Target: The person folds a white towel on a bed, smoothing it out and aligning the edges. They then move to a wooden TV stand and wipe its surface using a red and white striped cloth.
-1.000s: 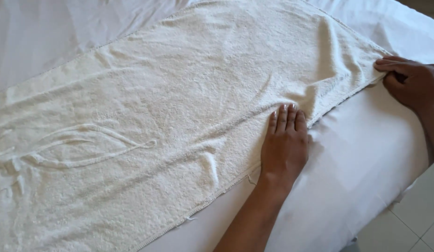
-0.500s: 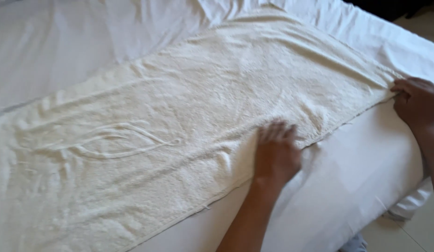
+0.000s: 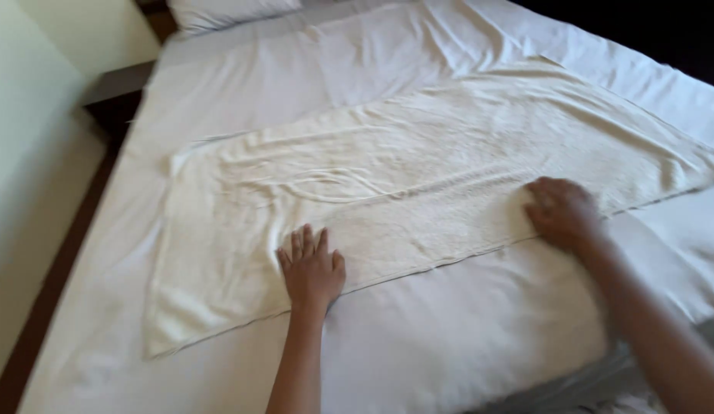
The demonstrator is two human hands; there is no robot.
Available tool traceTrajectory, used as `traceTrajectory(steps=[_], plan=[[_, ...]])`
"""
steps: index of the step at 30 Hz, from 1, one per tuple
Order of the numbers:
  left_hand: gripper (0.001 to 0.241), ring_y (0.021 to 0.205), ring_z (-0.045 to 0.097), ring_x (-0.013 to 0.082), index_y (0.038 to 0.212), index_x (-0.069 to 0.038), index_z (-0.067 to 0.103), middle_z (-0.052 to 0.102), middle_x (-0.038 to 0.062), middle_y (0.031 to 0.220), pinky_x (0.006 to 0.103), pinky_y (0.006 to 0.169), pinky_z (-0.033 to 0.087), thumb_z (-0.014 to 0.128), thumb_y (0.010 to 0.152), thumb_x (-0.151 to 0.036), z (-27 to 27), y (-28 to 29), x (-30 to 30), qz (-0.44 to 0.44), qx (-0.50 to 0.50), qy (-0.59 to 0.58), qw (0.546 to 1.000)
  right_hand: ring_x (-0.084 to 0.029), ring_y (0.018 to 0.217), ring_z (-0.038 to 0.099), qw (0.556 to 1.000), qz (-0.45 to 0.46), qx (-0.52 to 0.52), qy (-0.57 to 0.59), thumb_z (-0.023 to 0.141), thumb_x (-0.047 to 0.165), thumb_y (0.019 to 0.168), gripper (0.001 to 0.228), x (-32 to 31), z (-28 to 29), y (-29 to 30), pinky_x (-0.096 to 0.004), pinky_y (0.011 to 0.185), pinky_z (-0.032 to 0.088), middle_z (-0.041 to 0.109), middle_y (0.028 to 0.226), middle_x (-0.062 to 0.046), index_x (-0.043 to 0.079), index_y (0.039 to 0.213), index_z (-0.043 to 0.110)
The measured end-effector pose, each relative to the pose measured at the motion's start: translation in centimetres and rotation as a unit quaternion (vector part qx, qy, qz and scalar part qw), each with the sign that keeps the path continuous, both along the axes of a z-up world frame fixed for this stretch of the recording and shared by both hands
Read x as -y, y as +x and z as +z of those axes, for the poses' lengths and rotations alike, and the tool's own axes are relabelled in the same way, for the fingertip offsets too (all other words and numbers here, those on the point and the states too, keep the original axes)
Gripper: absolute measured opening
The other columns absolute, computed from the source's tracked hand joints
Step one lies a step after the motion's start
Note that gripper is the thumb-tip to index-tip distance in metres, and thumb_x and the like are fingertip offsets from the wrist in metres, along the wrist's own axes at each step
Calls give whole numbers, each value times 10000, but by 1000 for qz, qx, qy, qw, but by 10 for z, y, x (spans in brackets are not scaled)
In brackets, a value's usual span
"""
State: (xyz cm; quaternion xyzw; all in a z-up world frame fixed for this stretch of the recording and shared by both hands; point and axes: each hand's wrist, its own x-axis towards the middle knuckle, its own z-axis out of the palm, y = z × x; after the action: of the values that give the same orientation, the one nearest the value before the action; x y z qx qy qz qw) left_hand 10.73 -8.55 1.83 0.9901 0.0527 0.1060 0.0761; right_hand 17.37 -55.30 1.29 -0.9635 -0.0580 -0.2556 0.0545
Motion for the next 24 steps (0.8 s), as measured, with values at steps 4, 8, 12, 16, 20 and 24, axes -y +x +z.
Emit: traceTrajectory(steps=[4,8,12,16,20,24], plan=[[660,1548,186,358,1573,-194,374,258,148,1663,506,1253,92,402,975,-472,-16,-33,-56,33,70,-8,997,-367,1419,381,998,36,-45,-32,562,511,921,585,-135,2,-11,-584,1133,249,437,1568,-125,226,1432,568],[682,1531,191,371,1587,-193,331,230,144,1668,517,1238,111,414,980,-493,-2,-76,-74,50,32,15,998,-418,1496,210,985,133,-112,7,477,584,957,740,-226,-8,-47,-595,1181,125,284,1637,-175,151,1553,402],[809,1515,196,359,1598,-158,275,198,160,1653,457,1217,130,503,915,-526,10,-109,-100,-49,-4,8,999,-371,1511,229,970,233,-64,26,533,592,906,704,-248,6,-97,-562,1214,120,350,1619,-110,219,1501,483],[743,1509,238,333,1579,-127,308,244,168,1645,452,1221,146,472,973,-525,-13,-114,-153,-49,-10,18,999,-334,1512,304,949,302,-62,68,587,473,915,619,-235,-3,-103,-541,1226,177,427,1602,-80,212,1474,549],[632,1497,338,283,1523,-103,450,425,152,1582,422,1243,188,474,986,-437,-33,-123,-175,-23,92,-17,995,-295,1466,426,951,290,-3,111,630,291,900,456,-238,-8,-105,-515,1220,267,576,1507,-36,212,1346,685],[546,1478,383,254,1469,-105,535,492,134,1542,404,1234,224,469,1001,-377,-42,-120,-174,-12,112,-34,993,-279,1375,539,946,291,29,142,633,235,931,312,-240,-11,-105,-448,1160,403,684,1368,-28,183,1209,763]])
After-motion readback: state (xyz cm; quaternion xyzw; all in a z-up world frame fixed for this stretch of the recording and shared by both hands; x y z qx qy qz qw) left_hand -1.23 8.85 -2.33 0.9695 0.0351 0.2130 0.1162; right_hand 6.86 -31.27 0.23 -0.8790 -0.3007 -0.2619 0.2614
